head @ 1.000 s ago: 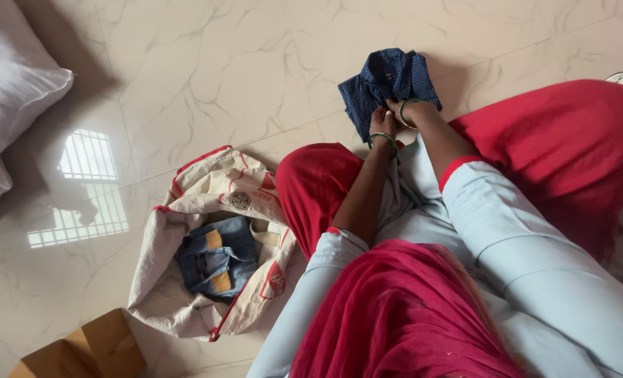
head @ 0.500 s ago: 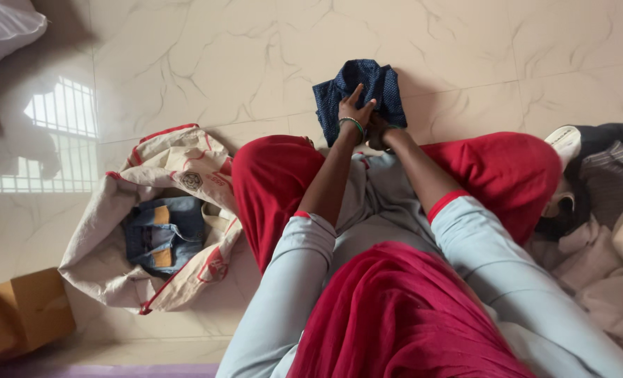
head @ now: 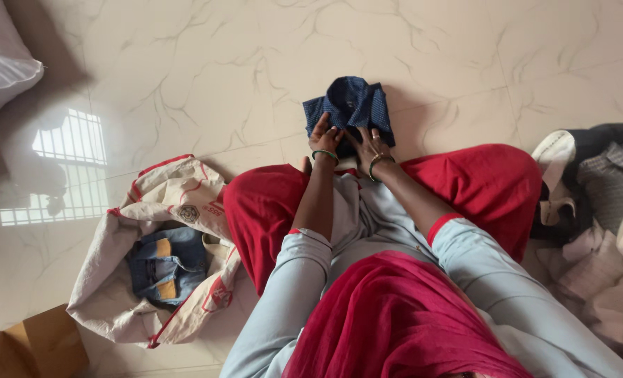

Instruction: The person sits on the floor and folds a dark blue polka-dotted shirt by hand. They smooth the fabric, fold the sleeves and body, and then place the folded shirt into a white cloth bag containing other clothes.

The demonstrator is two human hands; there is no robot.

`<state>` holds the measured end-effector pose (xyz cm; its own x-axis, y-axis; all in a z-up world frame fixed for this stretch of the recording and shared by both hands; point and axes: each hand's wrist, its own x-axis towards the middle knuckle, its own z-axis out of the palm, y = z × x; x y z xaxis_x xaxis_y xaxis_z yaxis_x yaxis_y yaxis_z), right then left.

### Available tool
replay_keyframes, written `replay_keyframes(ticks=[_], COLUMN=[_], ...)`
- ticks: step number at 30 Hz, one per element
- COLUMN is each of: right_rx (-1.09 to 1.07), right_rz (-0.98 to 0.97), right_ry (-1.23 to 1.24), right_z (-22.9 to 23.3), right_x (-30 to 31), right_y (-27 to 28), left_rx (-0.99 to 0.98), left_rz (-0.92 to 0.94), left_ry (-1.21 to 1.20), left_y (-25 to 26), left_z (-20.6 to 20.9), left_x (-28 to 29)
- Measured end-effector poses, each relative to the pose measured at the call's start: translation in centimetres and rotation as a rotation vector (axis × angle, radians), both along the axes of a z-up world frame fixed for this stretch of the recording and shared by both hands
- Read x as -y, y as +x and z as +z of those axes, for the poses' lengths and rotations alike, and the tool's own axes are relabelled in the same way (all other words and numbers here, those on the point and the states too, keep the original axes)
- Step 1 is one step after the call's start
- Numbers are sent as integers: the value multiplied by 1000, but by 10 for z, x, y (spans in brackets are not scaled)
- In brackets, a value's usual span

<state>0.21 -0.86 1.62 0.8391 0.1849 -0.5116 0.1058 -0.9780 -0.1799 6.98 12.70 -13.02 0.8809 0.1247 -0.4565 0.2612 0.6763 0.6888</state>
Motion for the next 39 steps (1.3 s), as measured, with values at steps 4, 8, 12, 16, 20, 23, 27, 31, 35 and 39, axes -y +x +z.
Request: replay_keyframes(ticks=[4,8,12,16,20,23,27,31,35,39], right_rx=[67,24,37,59,310,438,693,880,826,768], right_rz=[46,84,218,244,-37,-193,-625,-568,-386,-387], right_ry=[4,-50,-149,-140,520,859,804,559,708,593], right_z=[2,8,6,-29,-86,-99,-87,-79,-91,-111], right_x=[-9,-8,-10,9,51,60,51,62,64,72], right_y=[2,5,10,16,26,27,34,59,96,123], left_rx=[-30,252,560,573,592,435,217,220,220,207], left_rz=[-147,-4,-235,-275,-400,-642,-1038,-1043,-1073,-1029], left_ry=[1191,1562,1622,1578,1566,1637,1797,1791,1805,1793], left_y=[-7,-32,-47,-70,-69,-71,-73,-73,-69,-71], left_z=[41,82,73,62,68,79,96,91,86,82], left_x=[0,7,20,33,28,28,34,33,33,35])
